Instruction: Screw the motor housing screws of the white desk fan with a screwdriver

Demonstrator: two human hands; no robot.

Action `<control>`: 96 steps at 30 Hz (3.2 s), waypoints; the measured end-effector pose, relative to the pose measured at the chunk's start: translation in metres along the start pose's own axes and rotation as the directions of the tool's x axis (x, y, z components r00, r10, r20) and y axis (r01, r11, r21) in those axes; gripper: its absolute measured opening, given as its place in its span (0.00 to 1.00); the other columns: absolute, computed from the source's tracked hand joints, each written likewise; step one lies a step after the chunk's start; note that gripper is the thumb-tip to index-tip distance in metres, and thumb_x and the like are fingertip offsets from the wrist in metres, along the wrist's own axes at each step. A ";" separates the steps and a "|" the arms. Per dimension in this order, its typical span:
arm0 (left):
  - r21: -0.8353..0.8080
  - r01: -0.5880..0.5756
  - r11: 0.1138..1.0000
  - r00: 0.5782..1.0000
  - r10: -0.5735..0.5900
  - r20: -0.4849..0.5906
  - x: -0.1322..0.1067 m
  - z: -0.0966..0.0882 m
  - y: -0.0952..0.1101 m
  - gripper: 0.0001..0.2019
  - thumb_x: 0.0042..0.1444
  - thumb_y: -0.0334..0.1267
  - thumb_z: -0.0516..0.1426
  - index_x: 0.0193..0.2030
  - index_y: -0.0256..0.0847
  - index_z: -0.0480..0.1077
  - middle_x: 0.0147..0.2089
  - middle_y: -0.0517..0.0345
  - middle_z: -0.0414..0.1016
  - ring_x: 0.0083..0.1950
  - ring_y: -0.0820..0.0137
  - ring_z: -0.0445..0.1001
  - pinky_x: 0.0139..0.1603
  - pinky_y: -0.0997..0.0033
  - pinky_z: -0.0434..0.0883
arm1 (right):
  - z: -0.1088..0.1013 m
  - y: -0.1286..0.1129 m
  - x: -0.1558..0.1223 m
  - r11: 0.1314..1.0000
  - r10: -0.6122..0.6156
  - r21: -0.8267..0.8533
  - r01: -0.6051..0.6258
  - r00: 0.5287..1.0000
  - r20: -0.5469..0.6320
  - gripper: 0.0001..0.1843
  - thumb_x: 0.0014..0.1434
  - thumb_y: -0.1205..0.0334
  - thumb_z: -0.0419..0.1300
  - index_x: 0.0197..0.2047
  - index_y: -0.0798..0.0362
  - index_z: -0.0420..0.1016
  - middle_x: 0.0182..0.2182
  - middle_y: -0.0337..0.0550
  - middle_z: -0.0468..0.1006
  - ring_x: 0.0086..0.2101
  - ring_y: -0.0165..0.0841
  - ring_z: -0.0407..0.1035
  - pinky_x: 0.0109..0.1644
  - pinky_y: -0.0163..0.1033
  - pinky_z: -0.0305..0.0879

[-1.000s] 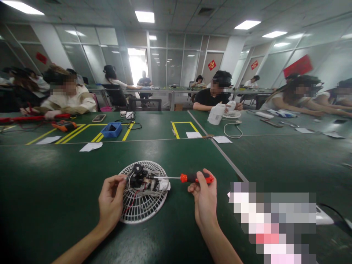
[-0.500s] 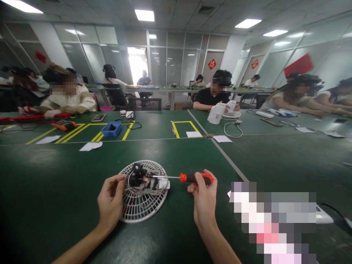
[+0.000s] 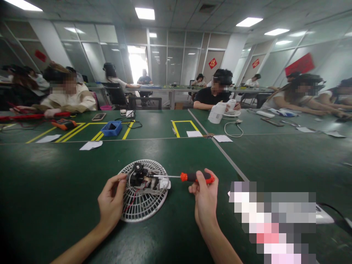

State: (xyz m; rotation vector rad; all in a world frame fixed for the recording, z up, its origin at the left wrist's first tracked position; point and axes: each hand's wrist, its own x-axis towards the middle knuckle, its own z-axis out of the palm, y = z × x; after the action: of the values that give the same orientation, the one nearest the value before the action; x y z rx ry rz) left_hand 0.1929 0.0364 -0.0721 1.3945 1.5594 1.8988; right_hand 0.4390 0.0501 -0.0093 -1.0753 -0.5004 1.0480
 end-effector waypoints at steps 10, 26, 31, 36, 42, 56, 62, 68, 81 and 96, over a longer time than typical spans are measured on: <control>0.019 -0.028 0.999 0.999 0.027 0.032 -0.002 -0.002 0.002 0.12 0.62 0.46 0.60 0.46 0.42 0.76 0.37 0.58 0.77 0.33 0.72 0.73 0.36 0.72 0.72 | -0.002 0.000 0.001 0.998 -0.018 0.054 0.021 0.998 -0.059 0.29 0.39 0.64 0.70 0.47 0.50 0.70 0.36 0.35 0.76 0.38 0.33 0.74 0.37 0.37 0.75; 0.026 -0.045 0.999 0.998 0.044 0.033 -0.001 -0.002 0.003 0.12 0.62 0.46 0.60 0.46 0.42 0.76 0.38 0.57 0.77 0.33 0.71 0.73 0.36 0.71 0.72 | -0.001 0.001 0.000 0.996 0.022 0.092 -0.019 0.999 -0.028 0.27 0.45 0.57 0.74 0.47 0.49 0.71 0.37 0.37 0.79 0.40 0.37 0.76 0.39 0.40 0.76; 0.035 -0.052 0.998 0.998 0.051 0.040 -0.002 -0.002 0.000 0.11 0.63 0.45 0.60 0.47 0.42 0.76 0.38 0.57 0.77 0.34 0.71 0.73 0.38 0.71 0.72 | 0.000 0.000 0.000 0.989 0.007 0.148 0.000 0.999 -0.046 0.26 0.45 0.61 0.73 0.47 0.49 0.72 0.37 0.37 0.80 0.43 0.36 0.76 0.46 0.42 0.76; 0.032 -0.031 0.999 0.999 0.030 0.044 -0.002 -0.002 0.000 0.13 0.62 0.47 0.60 0.46 0.41 0.76 0.36 0.58 0.76 0.33 0.71 0.72 0.37 0.71 0.73 | -0.002 0.005 0.003 0.997 -0.017 0.073 0.022 0.997 -0.073 0.30 0.42 0.54 0.79 0.47 0.48 0.73 0.34 0.32 0.76 0.32 0.30 0.73 0.34 0.35 0.74; 0.007 -0.025 1.000 0.998 0.025 0.059 -0.001 -0.003 0.000 0.13 0.61 0.46 0.61 0.47 0.42 0.76 0.36 0.58 0.75 0.33 0.71 0.71 0.36 0.72 0.72 | -0.004 0.007 0.003 0.995 -0.016 0.094 0.020 0.999 -0.043 0.25 0.45 0.55 0.77 0.43 0.48 0.74 0.36 0.34 0.77 0.40 0.33 0.75 0.41 0.37 0.77; -0.015 -0.082 0.996 0.995 0.083 0.060 -0.002 -0.001 0.004 0.15 0.59 0.39 0.62 0.52 0.40 0.70 0.40 0.58 0.74 0.31 0.75 0.70 0.38 0.73 0.72 | -0.001 -0.004 0.004 0.989 0.015 0.149 -0.012 1.000 -0.020 0.31 0.44 0.63 0.77 0.50 0.50 0.72 0.35 0.38 0.84 0.41 0.35 0.81 0.48 0.41 0.80; -0.036 -0.115 0.993 0.991 0.117 0.058 -0.004 0.000 0.004 0.16 0.58 0.36 0.63 0.53 0.41 0.69 0.43 0.58 0.74 0.31 0.77 0.70 0.38 0.75 0.73 | -0.002 0.000 0.006 0.990 -0.014 0.141 0.020 0.999 -0.046 0.31 0.36 0.55 0.82 0.40 0.50 0.75 0.32 0.31 0.78 0.33 0.29 0.76 0.35 0.34 0.79; -0.086 -0.083 0.993 0.996 0.086 0.031 -0.004 0.001 0.003 0.18 0.59 0.38 0.64 0.54 0.41 0.68 0.47 0.55 0.76 0.33 0.78 0.72 0.39 0.75 0.75 | -0.001 0.001 0.007 0.993 0.026 0.117 -0.020 0.998 -0.048 0.33 0.31 0.52 0.84 0.37 0.51 0.73 0.30 0.32 0.76 0.33 0.30 0.73 0.33 0.34 0.78; -0.040 0.051 0.998 0.995 -0.047 0.089 0.014 -0.004 0.011 0.16 0.60 0.43 0.62 0.53 0.40 0.74 0.41 0.56 0.80 0.36 0.73 0.78 0.35 0.76 0.74 | -0.003 0.000 0.006 0.959 0.078 0.275 -0.065 0.996 -0.035 0.13 0.45 0.61 0.71 0.32 0.51 0.72 0.31 0.33 0.74 0.34 0.32 0.73 0.36 0.42 0.80; 0.089 -0.410 0.908 0.894 0.380 0.238 0.031 -0.006 0.017 0.09 0.62 0.29 0.55 0.40 0.39 0.77 0.29 0.63 0.67 0.26 0.77 0.66 0.25 0.78 0.64 | -0.004 -0.001 0.017 0.966 0.151 0.214 -0.144 0.988 -0.017 0.15 0.52 0.67 0.69 0.44 0.51 0.74 0.30 0.38 0.82 0.33 0.33 0.80 0.37 0.37 0.82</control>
State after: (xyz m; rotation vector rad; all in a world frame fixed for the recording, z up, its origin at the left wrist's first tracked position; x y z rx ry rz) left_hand 0.1785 0.0504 -0.0423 2.0389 1.4017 1.7919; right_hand 0.4497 0.0630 -0.0123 -0.9483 -0.2767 1.1839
